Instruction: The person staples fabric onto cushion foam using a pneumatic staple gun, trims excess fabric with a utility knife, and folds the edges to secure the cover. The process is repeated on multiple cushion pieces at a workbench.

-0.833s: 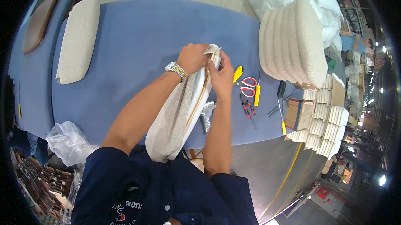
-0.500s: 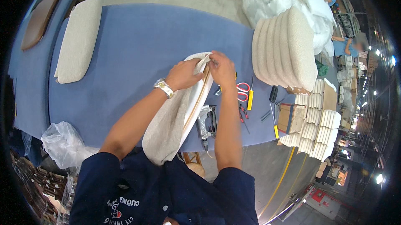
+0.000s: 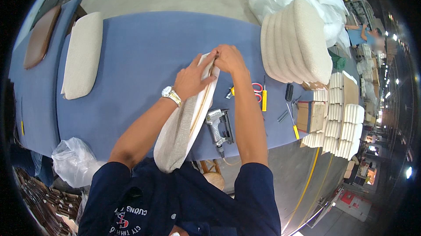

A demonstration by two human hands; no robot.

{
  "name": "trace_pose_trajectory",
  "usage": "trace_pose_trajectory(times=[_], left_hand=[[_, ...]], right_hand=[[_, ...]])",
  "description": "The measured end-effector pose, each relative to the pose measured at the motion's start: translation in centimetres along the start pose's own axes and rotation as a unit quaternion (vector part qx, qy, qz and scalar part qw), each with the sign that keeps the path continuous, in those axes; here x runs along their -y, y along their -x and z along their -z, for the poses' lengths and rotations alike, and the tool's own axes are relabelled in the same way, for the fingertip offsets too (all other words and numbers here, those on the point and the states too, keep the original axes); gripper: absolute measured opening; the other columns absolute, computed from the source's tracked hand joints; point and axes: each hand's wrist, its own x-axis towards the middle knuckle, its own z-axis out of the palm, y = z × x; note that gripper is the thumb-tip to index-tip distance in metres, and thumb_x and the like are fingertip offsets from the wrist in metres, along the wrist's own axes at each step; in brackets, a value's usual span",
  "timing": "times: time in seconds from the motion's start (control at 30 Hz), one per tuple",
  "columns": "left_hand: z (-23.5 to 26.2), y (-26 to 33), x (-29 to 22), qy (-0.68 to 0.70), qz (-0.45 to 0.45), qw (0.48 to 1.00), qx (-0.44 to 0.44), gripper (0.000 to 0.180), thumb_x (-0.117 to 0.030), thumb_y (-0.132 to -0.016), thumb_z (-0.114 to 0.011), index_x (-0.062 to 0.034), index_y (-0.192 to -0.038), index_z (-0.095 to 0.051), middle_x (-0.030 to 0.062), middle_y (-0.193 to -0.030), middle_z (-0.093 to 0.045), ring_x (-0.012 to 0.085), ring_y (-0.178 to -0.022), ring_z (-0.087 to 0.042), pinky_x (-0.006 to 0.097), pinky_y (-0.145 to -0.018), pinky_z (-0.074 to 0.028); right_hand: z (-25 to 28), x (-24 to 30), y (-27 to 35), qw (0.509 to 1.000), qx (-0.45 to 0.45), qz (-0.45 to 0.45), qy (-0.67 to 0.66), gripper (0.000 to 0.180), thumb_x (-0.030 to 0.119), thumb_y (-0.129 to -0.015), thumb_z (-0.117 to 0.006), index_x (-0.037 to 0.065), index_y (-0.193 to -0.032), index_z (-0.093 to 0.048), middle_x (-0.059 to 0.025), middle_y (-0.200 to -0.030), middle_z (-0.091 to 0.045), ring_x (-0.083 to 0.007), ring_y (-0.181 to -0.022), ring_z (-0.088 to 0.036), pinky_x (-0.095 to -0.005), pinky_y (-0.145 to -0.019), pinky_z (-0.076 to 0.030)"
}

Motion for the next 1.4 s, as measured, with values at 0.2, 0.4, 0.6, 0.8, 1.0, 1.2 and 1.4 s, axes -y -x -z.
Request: trace_pose_trajectory(times=[0.2, 0.4, 0.6, 0.8, 1.0, 1.2, 1.4], left_hand=[[-1.5, -1.4, 2.3, 0.077, -0.081, 0.992, -0.057, 0.065, -0.029, -0.098, -0.066, -0.0319, -0.158, -0.041, 0.0188, -0.142, -0.062, 0.0363, -0.092, -0.074, 0.045, -0.078, -0.061], [-2.8, -1.5, 4.9, 0.260, -0.022, 0.957, -0.130, 0.032, -0.023, -0.097, -0.070, -0.0133, -0.127, -0.074, 0.0187, -0.096, -0.077, 0.0284, -0.074, -0.072, 0.038, -0.073, -0.057], [-2.0, 0.4, 5.3, 0.356, 0.121, 0.926, -0.038, 0.038, -0.034, -0.098, -0.068, -0.0017, -0.116, -0.074, 0.0166, -0.092, -0.076, 0.0314, -0.075, -0.072, 0.040, -0.074, -0.057], [0.9, 6.9, 0.5, 0.125, 0.023, 0.991, -0.047, 0.042, -0.039, -0.094, -0.068, -0.0001, -0.109, -0.071, 0.0176, -0.085, -0.072, 0.0416, -0.087, -0.071, 0.051, -0.079, -0.054], [-0.4, 6.3, 5.7, 0.375, 0.244, 0.893, 0.048, 0.030, -0.024, -0.099, -0.067, 0.0024, -0.113, -0.070, 0.0074, -0.082, -0.071, 0.0159, -0.074, -0.067, 0.037, -0.071, -0.053], [-3.2, 6.4, 1.7, 0.172, 0.126, 0.975, -0.056, 0.046, -0.009, -0.096, -0.060, -0.0181, -0.141, -0.064, 0.0158, -0.088, -0.072, 0.0344, -0.079, -0.072, 0.046, -0.069, -0.056], [-3.2, 3.1, 1.4, 0.008, -0.057, 0.992, -0.110, 0.054, -0.015, -0.092, -0.064, -0.0231, -0.144, -0.058, 0.0161, -0.123, -0.064, 0.0354, -0.103, -0.069, 0.049, -0.076, -0.058]], right_hand=[[1.8, -0.3, -1.9, 0.996, 0.089, 0.000, 0.010, 0.022, 0.014, -0.080, -0.075, 0.013, -0.101, -0.082, -0.0163, -0.095, -0.077, -0.0377, -0.091, -0.073, -0.0436, -0.084, -0.057], [3.5, 0.3, -1.6, 0.986, 0.163, 0.034, -0.002, 0.031, 0.015, -0.077, -0.083, 0.008, -0.107, -0.080, -0.0130, -0.091, -0.077, -0.0270, -0.082, -0.072, -0.0367, -0.078, -0.057], [3.4, 0.3, -0.2, 0.967, 0.208, -0.089, -0.120, 0.023, 0.020, -0.086, -0.081, 0.003, -0.101, -0.073, -0.0074, -0.103, -0.076, -0.0153, -0.095, -0.067, -0.0336, -0.086, -0.054], [-1.2, -0.6, 0.5, 0.952, 0.072, 0.021, -0.298, 0.015, 0.015, -0.091, -0.074, 0.003, -0.099, -0.071, -0.0025, -0.100, -0.075, -0.0134, -0.090, -0.064, -0.0294, -0.088, -0.050], [-1.4, -2.1, -1.4, 0.944, 0.132, 0.001, -0.303, 0.016, 0.020, -0.098, -0.071, 0.004, -0.096, -0.072, -0.0024, -0.093, -0.076, -0.0093, -0.087, -0.065, -0.0267, -0.082, -0.050], [-1.4, -3.2, -0.7, 0.950, 0.086, -0.038, -0.299, 0.019, 0.021, -0.101, -0.068, 0.003, -0.097, -0.070, -0.0049, -0.092, -0.076, -0.0116, -0.086, -0.069, -0.0281, -0.081, -0.052], [-1.9, -3.2, -0.3, 0.912, 0.064, -0.031, -0.405, 0.019, 0.015, -0.105, -0.061, -0.001, -0.112, -0.069, -0.0102, -0.105, -0.077, -0.0172, -0.104, -0.073, -0.0305, -0.088, -0.055]])
